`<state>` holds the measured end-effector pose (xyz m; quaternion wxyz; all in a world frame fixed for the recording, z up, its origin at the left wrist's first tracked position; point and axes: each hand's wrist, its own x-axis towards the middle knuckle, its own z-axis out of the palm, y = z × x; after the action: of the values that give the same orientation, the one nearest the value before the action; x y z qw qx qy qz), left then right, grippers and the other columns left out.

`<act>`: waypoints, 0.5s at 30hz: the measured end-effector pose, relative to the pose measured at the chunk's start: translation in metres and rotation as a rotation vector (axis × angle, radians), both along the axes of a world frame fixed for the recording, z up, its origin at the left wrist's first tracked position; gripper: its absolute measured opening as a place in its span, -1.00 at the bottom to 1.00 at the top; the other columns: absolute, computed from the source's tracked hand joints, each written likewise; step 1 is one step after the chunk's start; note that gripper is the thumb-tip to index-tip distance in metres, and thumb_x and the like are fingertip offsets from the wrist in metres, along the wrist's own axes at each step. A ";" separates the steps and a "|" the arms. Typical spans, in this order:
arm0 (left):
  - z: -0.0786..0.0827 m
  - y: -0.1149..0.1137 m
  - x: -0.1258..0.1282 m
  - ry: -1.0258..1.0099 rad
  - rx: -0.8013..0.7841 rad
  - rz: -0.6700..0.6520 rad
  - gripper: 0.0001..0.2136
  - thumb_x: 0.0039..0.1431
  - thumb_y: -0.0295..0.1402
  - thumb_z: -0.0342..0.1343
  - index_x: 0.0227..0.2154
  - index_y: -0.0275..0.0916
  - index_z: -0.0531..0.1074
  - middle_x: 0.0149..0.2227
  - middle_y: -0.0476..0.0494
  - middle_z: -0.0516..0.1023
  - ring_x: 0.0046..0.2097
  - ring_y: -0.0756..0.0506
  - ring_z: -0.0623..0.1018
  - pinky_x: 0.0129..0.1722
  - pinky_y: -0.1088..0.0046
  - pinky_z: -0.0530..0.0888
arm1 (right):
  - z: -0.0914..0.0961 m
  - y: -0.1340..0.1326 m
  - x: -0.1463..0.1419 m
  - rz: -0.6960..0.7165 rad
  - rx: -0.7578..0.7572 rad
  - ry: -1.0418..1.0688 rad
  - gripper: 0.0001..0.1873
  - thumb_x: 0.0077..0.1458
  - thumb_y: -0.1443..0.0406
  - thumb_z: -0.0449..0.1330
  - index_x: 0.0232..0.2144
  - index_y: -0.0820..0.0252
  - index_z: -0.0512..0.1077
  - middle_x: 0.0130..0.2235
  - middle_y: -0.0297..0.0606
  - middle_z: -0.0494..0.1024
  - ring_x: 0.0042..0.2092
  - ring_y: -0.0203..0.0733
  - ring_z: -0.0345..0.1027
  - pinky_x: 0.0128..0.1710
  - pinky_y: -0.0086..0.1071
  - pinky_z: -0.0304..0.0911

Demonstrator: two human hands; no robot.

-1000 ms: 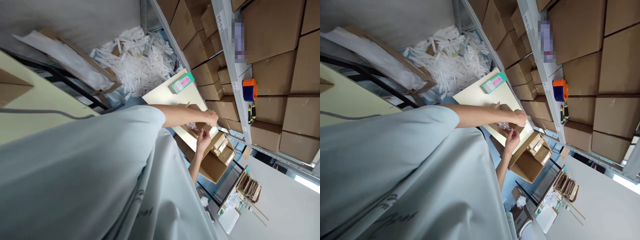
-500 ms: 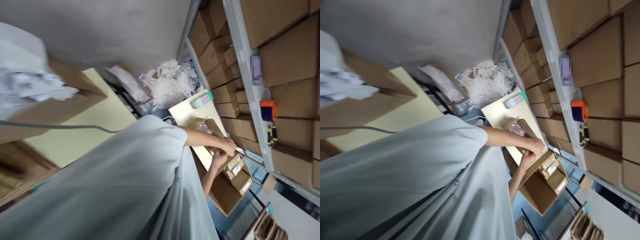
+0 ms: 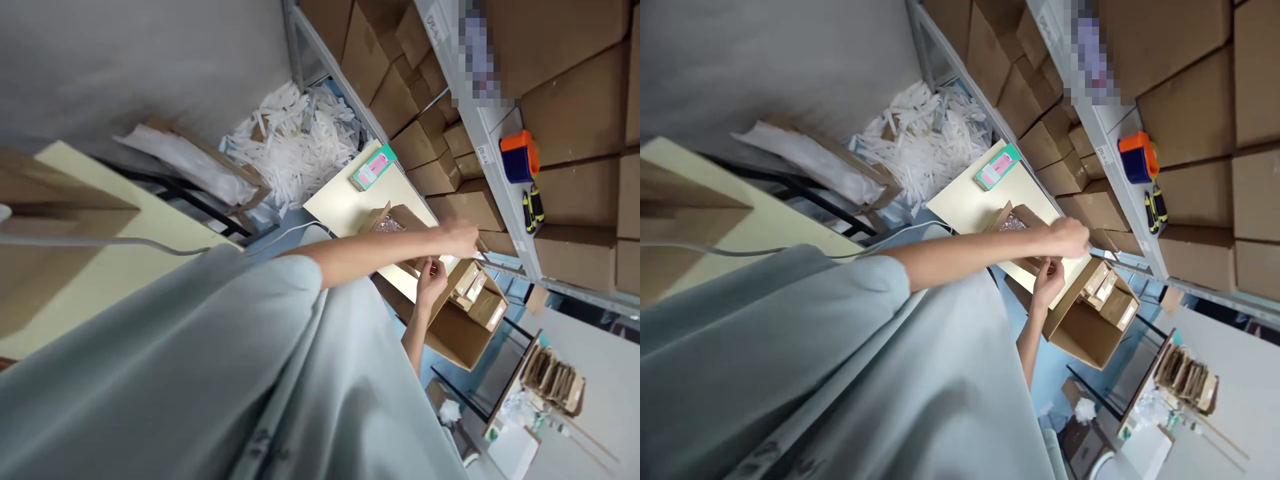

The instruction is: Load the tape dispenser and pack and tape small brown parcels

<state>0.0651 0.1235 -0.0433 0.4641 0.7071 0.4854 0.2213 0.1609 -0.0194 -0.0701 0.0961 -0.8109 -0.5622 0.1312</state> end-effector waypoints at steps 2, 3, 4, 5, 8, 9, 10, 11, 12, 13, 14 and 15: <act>-0.038 -0.005 -0.049 0.019 -0.041 0.215 -0.62 0.52 -0.21 0.10 -0.06 -0.34 0.77 -0.13 -0.51 0.75 0.02 -0.34 0.74 0.08 0.11 0.64 | -0.010 -0.007 0.013 0.006 0.097 0.116 -0.63 0.36 0.04 0.12 -0.19 0.19 0.55 -0.14 0.04 0.77 -0.16 0.03 0.62 -0.05 -0.20 0.50; -0.061 -0.007 -0.076 0.076 -0.066 0.374 -0.58 0.57 -0.21 0.01 -0.02 -0.36 0.74 -0.06 -0.52 0.74 0.08 -0.35 0.71 0.15 0.08 0.62 | -0.015 -0.011 0.019 0.012 0.133 0.166 -0.58 0.33 -0.02 0.13 -0.20 0.18 0.55 -0.16 0.03 0.76 -0.20 0.02 0.60 -0.09 -0.18 0.50; -0.085 -0.008 -0.102 0.150 -0.087 0.538 -0.57 0.60 -0.22 -0.02 0.09 -0.40 0.68 0.07 -0.56 0.71 0.19 -0.38 0.67 0.23 0.06 0.60 | -0.019 -0.016 0.024 0.017 0.155 0.206 -0.53 0.31 -0.08 0.13 -0.20 0.18 0.56 -0.18 0.02 0.75 -0.22 0.01 0.58 -0.12 -0.18 0.49; -0.109 -0.008 -0.126 0.225 -0.134 0.674 -0.57 0.60 -0.23 0.02 0.23 -0.43 0.59 0.23 -0.61 0.63 0.32 -0.42 0.58 0.30 0.06 0.57 | -0.022 -0.022 0.028 0.017 0.161 0.232 -0.49 0.31 -0.12 0.13 -0.20 0.17 0.57 -0.18 0.01 0.75 -0.23 0.00 0.57 -0.14 -0.18 0.49; -0.170 -0.009 -0.165 0.391 -0.350 0.823 -0.23 0.38 -0.21 0.37 0.47 -0.59 0.27 0.45 -0.83 0.35 0.53 -0.58 0.32 0.37 -0.08 0.54 | -0.029 -0.036 0.034 0.007 0.156 0.280 -0.44 0.33 -0.17 0.12 -0.18 0.17 0.59 -0.15 0.00 0.76 -0.24 -0.05 0.55 -0.17 -0.20 0.49; -0.185 -0.010 -0.167 0.401 -0.385 0.815 -0.15 0.29 -0.24 0.45 0.46 -0.63 0.25 0.45 -0.87 0.35 0.52 -0.61 0.33 0.37 -0.13 0.54 | -0.030 -0.039 0.034 0.004 0.151 0.291 -0.45 0.35 -0.16 0.12 -0.17 0.17 0.59 -0.14 -0.01 0.76 -0.24 -0.06 0.55 -0.17 -0.20 0.50; -0.196 -0.011 -0.165 0.392 -0.413 0.830 -0.14 0.21 -0.26 0.49 0.44 -0.61 0.28 0.45 -0.84 0.36 0.49 -0.59 0.37 0.39 -0.13 0.53 | -0.031 -0.041 0.035 0.002 0.147 0.304 -0.46 0.36 -0.15 0.12 -0.17 0.16 0.60 -0.14 -0.02 0.76 -0.24 -0.07 0.55 -0.16 -0.20 0.50; -0.203 -0.012 -0.161 0.391 -0.428 0.833 -0.14 0.17 -0.28 0.50 0.41 -0.62 0.30 0.44 -0.85 0.37 0.45 -0.59 0.43 0.38 -0.14 0.54 | -0.031 -0.042 0.035 0.001 0.144 0.316 -0.47 0.37 -0.14 0.12 -0.18 0.16 0.60 -0.14 -0.04 0.75 -0.24 -0.08 0.54 -0.16 -0.20 0.50; -0.207 -0.013 -0.157 0.388 -0.437 0.843 -0.18 0.14 -0.30 0.49 0.38 -0.62 0.34 0.43 -0.85 0.39 0.41 -0.57 0.49 0.37 -0.13 0.55 | -0.032 -0.042 0.035 0.001 0.144 0.328 -0.49 0.38 -0.13 0.13 -0.18 0.15 0.60 -0.14 -0.05 0.75 -0.23 -0.08 0.55 -0.15 -0.20 0.51; -0.208 -0.014 -0.153 0.386 -0.441 0.854 -0.24 0.14 -0.31 0.47 0.33 -0.62 0.38 0.40 -0.85 0.43 0.36 -0.56 0.55 0.35 -0.12 0.56 | -0.032 -0.041 0.036 0.002 0.145 0.339 -0.50 0.39 -0.12 0.13 -0.19 0.15 0.59 -0.15 -0.07 0.74 -0.23 -0.08 0.55 -0.15 -0.20 0.51; -0.207 -0.014 -0.151 0.382 -0.442 0.858 -0.32 0.17 -0.31 0.45 0.26 -0.61 0.43 0.34 -0.84 0.50 0.29 -0.53 0.61 0.31 -0.11 0.59 | -0.033 -0.041 0.038 0.005 0.147 0.351 -0.52 0.39 -0.10 0.13 -0.19 0.14 0.59 -0.15 -0.08 0.74 -0.22 -0.08 0.55 -0.14 -0.20 0.51; -0.204 -0.014 -0.151 0.369 -0.437 0.858 -0.41 0.20 -0.29 0.41 0.19 -0.58 0.48 0.25 -0.78 0.58 0.21 -0.49 0.66 0.25 -0.07 0.63 | -0.033 -0.039 0.040 0.008 0.149 0.363 -0.53 0.39 -0.09 0.13 -0.19 0.14 0.59 -0.16 -0.09 0.73 -0.22 -0.08 0.55 -0.15 -0.21 0.51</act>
<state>-0.0856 0.1090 -0.2471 0.3750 0.3581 0.8406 0.1566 0.2006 -0.0587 -0.1034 0.2551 -0.7623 -0.5469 0.2339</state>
